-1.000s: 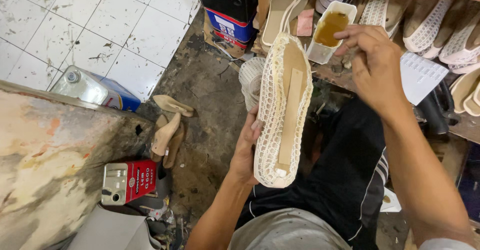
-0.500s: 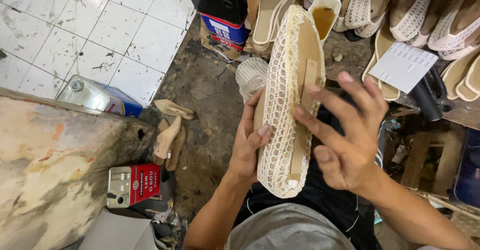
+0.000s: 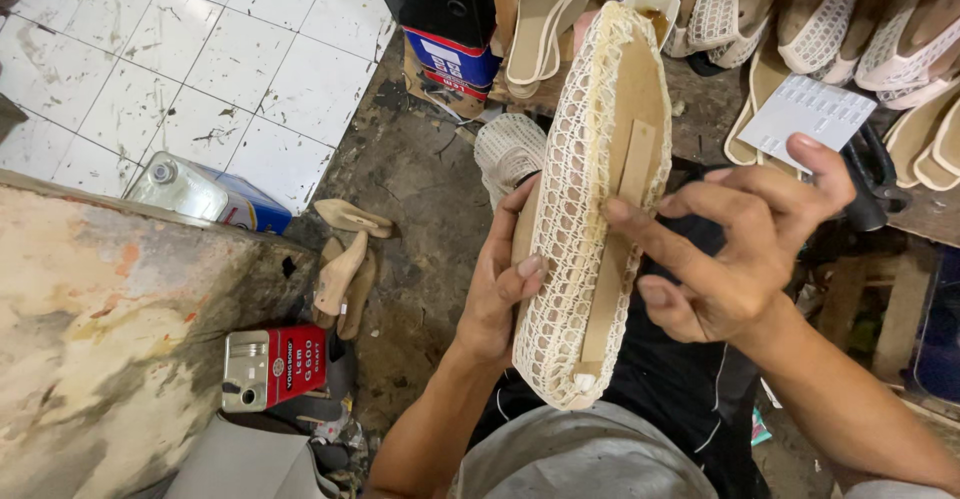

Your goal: The person sits on the floor holding a woven fabric shoe upper fitted over a sole. They press and smooth the upper edge against the sole by hand, dip a finger into a container of glue on the shelf, apply it along the edge, and continue pressing the seam. They then place the finished shoe onto an upper shelf and resume pressing another shoe.

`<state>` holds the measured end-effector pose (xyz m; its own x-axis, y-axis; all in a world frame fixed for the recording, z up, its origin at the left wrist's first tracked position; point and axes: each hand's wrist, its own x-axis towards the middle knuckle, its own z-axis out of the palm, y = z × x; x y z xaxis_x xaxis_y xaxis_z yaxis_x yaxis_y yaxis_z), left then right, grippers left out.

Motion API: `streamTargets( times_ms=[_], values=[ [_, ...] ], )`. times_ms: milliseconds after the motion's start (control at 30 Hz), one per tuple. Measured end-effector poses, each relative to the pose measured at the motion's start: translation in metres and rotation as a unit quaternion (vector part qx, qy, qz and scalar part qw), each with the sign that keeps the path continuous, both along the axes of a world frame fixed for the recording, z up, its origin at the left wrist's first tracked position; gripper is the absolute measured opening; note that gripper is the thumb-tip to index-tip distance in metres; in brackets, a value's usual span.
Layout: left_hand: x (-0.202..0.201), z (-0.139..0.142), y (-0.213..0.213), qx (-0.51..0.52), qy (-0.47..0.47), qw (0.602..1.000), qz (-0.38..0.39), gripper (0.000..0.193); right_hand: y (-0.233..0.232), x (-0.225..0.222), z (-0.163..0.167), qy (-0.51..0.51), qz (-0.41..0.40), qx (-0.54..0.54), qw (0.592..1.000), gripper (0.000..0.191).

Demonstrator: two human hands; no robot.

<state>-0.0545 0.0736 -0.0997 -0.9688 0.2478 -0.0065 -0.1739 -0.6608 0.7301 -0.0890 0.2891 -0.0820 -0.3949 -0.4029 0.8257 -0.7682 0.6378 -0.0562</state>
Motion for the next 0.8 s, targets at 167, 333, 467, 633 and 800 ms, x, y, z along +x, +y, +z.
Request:
streamTargets(
  times_ms=[167,333,467,633,800],
  values=[
    [0.0012,0.0017,0.0016,-0.009,0.005,1.0,0.002,0.101,0.0041,0.0011,-0.0045,0.063,0.022,0.009,0.998,0.047],
    [0.002,0.0014,0.0035,-0.003,0.002,1.0,-0.003,0.099,0.0025,0.0009,-0.0056,0.072,0.029,0.0,0.997,0.047],
    [0.0024,0.0016,0.0047,0.0,-0.008,1.0,0.001,0.101,0.0053,0.0033,-0.0054,0.067,0.019,0.002,0.998,0.044],
    [0.003,0.0022,0.0059,0.012,0.01,1.0,-0.007,0.1,0.0068,0.0036,-0.0067,0.104,0.075,-0.006,0.992,0.036],
    [0.0037,0.0013,0.0059,0.013,0.005,1.0,-0.011,0.1,0.0047,0.0077,-0.0079,0.045,0.041,-0.005,0.998,0.046]
  ],
)
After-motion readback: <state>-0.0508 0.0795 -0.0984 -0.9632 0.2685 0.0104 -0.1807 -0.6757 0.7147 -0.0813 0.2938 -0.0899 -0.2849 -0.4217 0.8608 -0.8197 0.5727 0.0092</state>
